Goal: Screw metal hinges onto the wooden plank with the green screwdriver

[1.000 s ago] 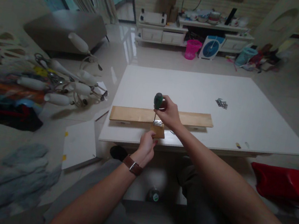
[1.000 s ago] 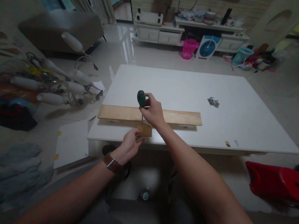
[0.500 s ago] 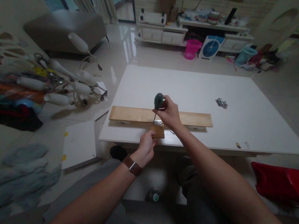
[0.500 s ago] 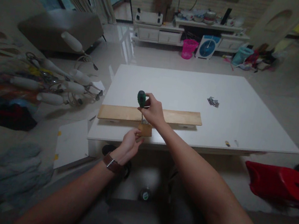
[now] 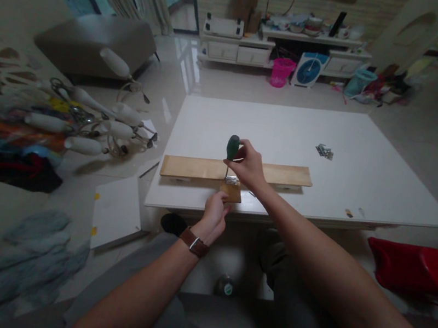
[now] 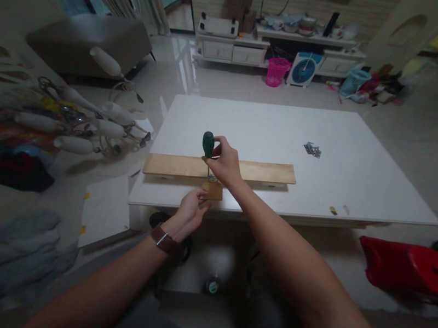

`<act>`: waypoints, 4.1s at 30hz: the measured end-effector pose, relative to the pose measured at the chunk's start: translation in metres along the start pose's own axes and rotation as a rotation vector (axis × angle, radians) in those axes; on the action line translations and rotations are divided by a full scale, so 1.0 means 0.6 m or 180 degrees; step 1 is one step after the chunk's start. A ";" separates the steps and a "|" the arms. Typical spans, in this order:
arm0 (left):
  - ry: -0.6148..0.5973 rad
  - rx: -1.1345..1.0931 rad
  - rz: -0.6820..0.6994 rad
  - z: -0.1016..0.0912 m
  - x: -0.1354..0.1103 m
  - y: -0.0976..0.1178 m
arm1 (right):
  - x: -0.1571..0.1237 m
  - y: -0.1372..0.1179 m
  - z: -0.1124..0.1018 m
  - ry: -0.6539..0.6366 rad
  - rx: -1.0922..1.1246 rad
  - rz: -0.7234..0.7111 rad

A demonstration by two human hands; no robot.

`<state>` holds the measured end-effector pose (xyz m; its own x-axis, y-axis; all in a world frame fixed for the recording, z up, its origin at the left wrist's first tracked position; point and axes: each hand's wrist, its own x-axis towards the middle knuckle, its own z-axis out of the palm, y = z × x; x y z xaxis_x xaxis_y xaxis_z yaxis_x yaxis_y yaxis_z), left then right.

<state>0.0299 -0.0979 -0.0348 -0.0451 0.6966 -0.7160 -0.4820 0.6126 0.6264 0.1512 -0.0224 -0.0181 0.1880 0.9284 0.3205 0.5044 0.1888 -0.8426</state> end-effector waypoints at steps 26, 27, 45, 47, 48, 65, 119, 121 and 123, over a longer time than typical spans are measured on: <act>-0.0071 -0.0019 0.0027 -0.002 0.000 0.000 | -0.004 -0.004 0.003 -0.0204 0.0408 0.0018; -0.0078 -0.0017 0.0027 -0.002 0.000 0.000 | -0.004 -0.003 0.004 -0.0224 0.0408 0.0004; -0.0015 0.0022 0.0030 -0.001 0.002 -0.002 | -0.003 0.023 0.012 -0.0322 -0.0673 0.0123; 0.0006 0.0028 0.0036 0.000 0.002 -0.002 | -0.003 0.027 0.015 -0.0308 -0.0780 0.0186; 0.0015 0.0034 0.0042 -0.001 0.002 -0.002 | -0.004 0.029 0.016 -0.0291 -0.0816 0.0195; -0.0055 0.0015 0.0039 -0.003 -0.001 0.001 | -0.002 0.024 0.020 -0.0324 -0.0660 0.0084; 0.0041 0.0019 0.0011 0.001 0.002 0.002 | -0.001 0.011 0.019 -0.0335 -0.0285 0.0153; 0.0020 0.0014 -0.0008 0.001 0.002 0.002 | -0.001 0.013 0.020 -0.0339 -0.0251 0.0095; 0.0005 0.0005 -0.0003 0.001 0.001 0.003 | -0.002 0.016 0.020 -0.0326 -0.0176 0.0064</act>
<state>0.0294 -0.0965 -0.0341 -0.0461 0.6955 -0.7170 -0.4808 0.6137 0.6263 0.1454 -0.0179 -0.0316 0.1130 0.9602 0.2556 0.5475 0.1545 -0.8224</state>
